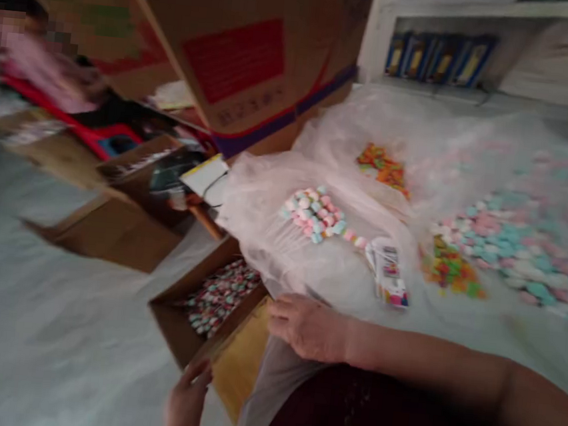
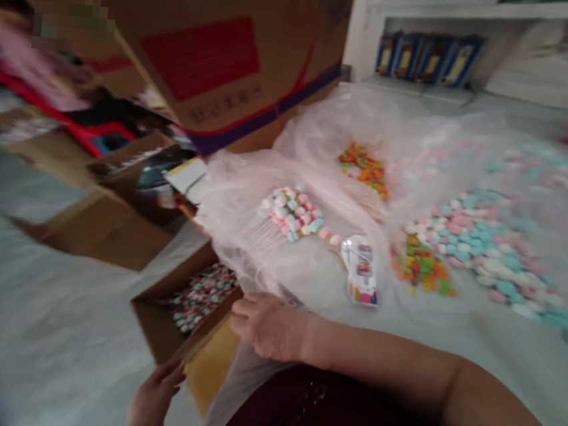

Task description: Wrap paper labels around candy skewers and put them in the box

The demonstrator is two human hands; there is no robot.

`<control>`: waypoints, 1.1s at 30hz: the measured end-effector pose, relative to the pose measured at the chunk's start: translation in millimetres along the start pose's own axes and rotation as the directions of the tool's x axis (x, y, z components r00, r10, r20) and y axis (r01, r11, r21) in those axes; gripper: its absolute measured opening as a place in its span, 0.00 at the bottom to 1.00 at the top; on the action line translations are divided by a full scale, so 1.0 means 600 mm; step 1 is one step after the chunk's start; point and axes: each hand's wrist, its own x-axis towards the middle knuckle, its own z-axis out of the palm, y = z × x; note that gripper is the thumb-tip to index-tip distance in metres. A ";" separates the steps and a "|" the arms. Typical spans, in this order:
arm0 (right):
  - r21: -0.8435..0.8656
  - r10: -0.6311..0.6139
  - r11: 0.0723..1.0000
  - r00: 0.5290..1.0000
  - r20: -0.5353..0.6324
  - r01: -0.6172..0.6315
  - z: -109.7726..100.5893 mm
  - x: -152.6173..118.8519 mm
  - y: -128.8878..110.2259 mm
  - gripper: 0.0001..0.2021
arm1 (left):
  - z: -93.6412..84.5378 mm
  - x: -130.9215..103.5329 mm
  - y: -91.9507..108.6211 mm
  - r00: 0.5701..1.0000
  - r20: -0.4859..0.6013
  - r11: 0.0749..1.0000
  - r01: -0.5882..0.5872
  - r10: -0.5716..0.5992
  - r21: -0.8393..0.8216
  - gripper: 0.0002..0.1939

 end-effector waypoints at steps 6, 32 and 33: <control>0.024 0.260 0.965 0.954 -0.150 -0.260 -0.026 -0.109 0.012 0.08 | 0.037 -0.009 0.167 0.833 -0.080 0.837 -0.547 0.547 0.028 0.18; 0.295 0.972 0.026 -0.045 -0.231 -0.955 -0.076 -0.282 0.108 0.10 | 0.220 -0.149 0.419 -0.286 0.597 -0.100 -0.941 0.749 -0.324 0.16; 0.257 0.965 0.034 -0.035 -0.259 -0.966 -0.079 -0.283 0.104 0.11 | 0.220 -0.149 0.421 -0.277 0.594 -0.085 -0.940 0.756 -0.330 0.14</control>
